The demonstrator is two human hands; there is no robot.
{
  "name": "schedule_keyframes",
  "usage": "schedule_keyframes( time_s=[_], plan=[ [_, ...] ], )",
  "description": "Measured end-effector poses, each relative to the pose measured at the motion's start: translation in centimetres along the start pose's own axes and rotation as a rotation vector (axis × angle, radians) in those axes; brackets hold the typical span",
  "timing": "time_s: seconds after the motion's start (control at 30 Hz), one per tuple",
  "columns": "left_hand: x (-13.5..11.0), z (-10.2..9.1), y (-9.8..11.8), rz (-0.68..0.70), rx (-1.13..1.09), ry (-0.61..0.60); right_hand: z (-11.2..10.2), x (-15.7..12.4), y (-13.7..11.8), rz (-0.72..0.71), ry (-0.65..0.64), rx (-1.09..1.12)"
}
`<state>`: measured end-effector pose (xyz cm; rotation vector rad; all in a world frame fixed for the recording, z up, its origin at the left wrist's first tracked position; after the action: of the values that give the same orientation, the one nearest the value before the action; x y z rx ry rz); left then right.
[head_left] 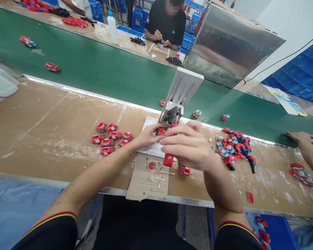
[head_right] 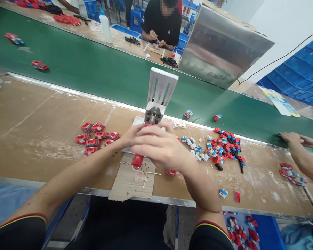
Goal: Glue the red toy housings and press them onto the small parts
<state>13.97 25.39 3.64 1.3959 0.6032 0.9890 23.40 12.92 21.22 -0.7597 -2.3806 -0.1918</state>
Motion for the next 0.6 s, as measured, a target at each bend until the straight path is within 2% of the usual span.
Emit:
schedule_keyframes(
  time_s=[0.1,0.17,0.23,0.33,0.4,0.43,0.5,0.6],
  plan=[
    [-0.1,0.4,0.4,0.022,0.023,-0.095,1.5,-2.3,-1.3,0.022,-0.044,-0.068],
    [0.0,0.3,0.3,0.028,0.034,-0.112,1.8,-3.0,-1.8,0.053,-0.021,-0.02],
    [0.1,0.1,0.0,0.031,0.042,-0.115,1.7,-3.1,-1.7,0.148,0.037,0.052],
    [0.1,0.2,-0.4,0.048,0.053,-0.135,1.6,-3.7,0.1,0.463,0.243,0.15],
    [0.1,0.2,-0.6,0.07,0.069,-0.14,2.6,-4.7,1.6,0.68,0.359,0.262],
    [0.1,0.2,-0.7,0.079,0.077,-0.138,3.5,-5.2,2.3,0.759,0.369,0.326],
    [0.0,0.1,-1.0,0.085,0.086,-0.14,5.8,-5.7,3.1,0.838,0.293,0.429],
    [0.0,0.2,-1.2,0.081,0.099,-0.171,8.3,-6.5,3.7,0.857,0.143,0.409]
  ],
)
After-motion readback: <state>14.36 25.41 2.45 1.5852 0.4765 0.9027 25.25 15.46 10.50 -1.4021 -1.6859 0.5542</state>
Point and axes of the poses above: each hand's wrist, its own x-axis towards the middle knuckle, its own z-axis out of the palm, y = z × x, the point moved 7 cm from there along x, towards the middle knuckle, and after that the axes turned 6 degrees about -x, right-handed, at the moved point
